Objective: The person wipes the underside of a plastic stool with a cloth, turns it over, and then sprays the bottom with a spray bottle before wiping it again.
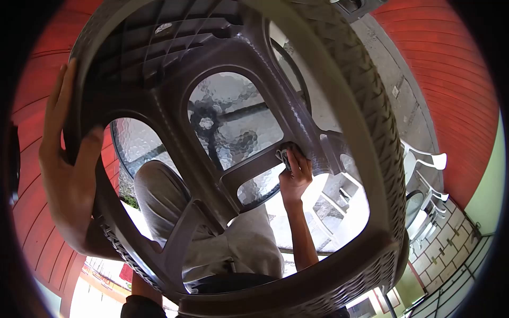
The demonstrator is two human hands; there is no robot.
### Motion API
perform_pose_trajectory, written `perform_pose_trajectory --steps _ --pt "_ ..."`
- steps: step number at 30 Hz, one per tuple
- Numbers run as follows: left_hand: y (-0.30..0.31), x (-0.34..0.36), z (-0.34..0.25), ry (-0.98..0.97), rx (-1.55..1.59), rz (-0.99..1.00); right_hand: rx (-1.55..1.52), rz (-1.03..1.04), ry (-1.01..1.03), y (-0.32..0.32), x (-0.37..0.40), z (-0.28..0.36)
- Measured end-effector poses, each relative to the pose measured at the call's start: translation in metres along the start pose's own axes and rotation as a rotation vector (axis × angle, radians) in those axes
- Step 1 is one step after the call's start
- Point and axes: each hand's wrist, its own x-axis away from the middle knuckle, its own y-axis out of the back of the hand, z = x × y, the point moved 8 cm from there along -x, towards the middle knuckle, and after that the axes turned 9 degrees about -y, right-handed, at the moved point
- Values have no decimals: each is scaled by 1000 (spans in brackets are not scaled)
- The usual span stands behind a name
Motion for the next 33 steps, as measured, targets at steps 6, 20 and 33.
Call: perform_pose_trajectory --steps 6,20,33 --pt "11 75 50 150 396 -462 -72 70 -24 -14 17 31" --pt "-310 64 -3 -573 -60 494 -24 282 87 -2 -1 24" --pt "-333 61 19 -638 -78 546 80 349 40 35 19 -16"
